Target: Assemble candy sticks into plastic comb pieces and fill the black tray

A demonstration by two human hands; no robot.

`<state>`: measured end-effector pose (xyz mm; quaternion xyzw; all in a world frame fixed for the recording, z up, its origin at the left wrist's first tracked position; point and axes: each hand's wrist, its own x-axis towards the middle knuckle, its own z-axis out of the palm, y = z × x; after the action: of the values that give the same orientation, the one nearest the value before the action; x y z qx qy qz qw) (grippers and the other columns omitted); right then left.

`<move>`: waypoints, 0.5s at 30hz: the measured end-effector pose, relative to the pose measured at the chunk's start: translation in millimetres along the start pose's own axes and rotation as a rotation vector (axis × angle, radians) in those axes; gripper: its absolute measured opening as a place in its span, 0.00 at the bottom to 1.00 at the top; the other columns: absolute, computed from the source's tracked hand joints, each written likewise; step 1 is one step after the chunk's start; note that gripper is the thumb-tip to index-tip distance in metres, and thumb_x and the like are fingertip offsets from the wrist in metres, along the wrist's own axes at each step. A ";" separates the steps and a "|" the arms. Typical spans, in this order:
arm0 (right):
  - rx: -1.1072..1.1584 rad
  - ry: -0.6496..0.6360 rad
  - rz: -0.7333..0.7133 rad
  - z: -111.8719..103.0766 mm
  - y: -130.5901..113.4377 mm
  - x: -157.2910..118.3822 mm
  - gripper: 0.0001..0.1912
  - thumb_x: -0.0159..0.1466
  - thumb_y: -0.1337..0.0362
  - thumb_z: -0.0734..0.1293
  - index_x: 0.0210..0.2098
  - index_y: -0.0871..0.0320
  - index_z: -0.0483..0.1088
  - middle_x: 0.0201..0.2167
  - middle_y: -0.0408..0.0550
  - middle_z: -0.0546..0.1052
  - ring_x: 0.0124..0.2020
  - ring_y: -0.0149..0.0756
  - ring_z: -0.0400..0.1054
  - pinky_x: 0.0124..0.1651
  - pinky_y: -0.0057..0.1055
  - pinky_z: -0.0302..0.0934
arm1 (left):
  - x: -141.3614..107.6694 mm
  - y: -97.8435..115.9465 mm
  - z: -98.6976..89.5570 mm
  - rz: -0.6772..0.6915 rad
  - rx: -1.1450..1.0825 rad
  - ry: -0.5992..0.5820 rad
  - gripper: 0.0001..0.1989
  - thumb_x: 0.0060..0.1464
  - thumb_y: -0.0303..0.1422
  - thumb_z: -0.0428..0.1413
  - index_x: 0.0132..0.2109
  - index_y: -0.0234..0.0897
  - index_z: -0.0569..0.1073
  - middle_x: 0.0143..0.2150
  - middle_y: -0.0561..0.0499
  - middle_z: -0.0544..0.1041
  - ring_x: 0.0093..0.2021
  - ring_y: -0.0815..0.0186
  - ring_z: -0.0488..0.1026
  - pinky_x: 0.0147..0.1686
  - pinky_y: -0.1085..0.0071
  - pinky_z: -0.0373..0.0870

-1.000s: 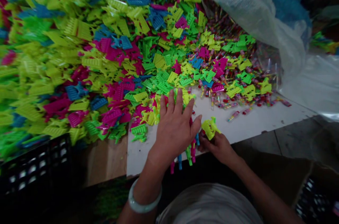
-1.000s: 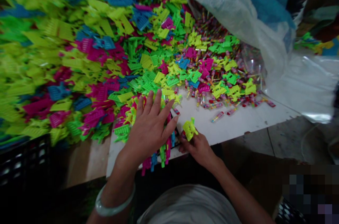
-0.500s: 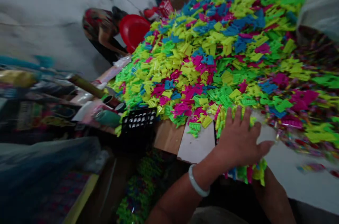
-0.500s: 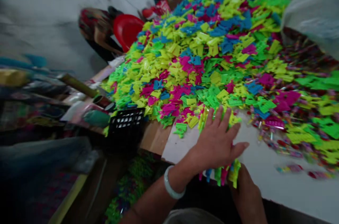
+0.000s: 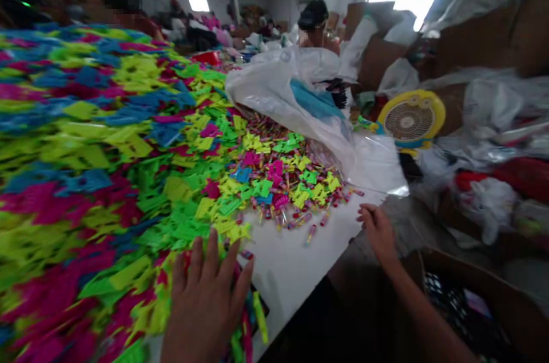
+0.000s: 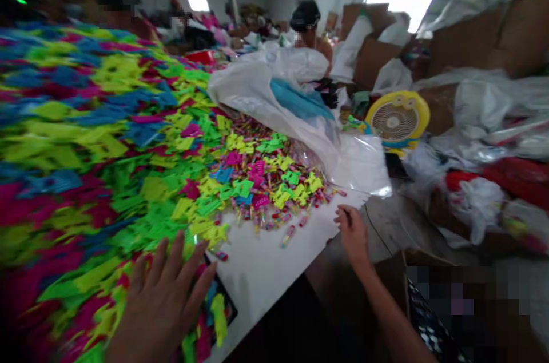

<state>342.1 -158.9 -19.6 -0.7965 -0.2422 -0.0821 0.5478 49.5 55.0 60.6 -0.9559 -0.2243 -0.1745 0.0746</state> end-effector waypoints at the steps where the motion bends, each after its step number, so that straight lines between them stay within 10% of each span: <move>1: -0.059 0.052 -0.028 -7.4 8.4 13.0 0.16 0.66 0.55 0.56 0.42 0.59 0.68 0.34 0.51 0.74 0.29 0.36 0.70 0.31 0.33 0.67 | -2.2 -4.1 2.3 0.064 0.003 -0.006 0.19 0.57 0.31 0.46 0.52 0.41 0.75 0.60 0.41 0.69 0.69 0.40 0.38 0.60 0.33 0.46; 5: -0.174 0.062 -0.132 -4.8 23.1 56.1 0.14 0.65 0.59 0.57 0.42 0.60 0.69 0.38 0.53 0.73 0.37 0.40 0.69 0.40 0.37 0.66 | -8.2 -16.0 8.6 0.156 0.041 -0.015 0.21 0.56 0.26 0.44 0.49 0.46 0.76 0.60 0.46 0.70 0.70 0.45 0.30 0.61 0.33 0.42; 15: -0.369 -0.040 -0.431 95.6 -26.1 135.8 0.14 0.60 0.75 0.60 0.43 0.62 0.71 0.43 0.58 0.69 0.47 0.47 0.58 0.53 0.45 0.53 | -12.8 -23.6 19.9 0.139 0.126 0.082 0.20 0.54 0.35 0.50 0.53 0.53 0.73 0.61 0.52 0.69 0.70 0.47 0.44 0.63 0.40 0.46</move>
<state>434.9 -24.2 19.0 -0.8146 -0.3974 -0.2236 0.3585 34.1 75.2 39.0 -0.9546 -0.1647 -0.1934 0.1556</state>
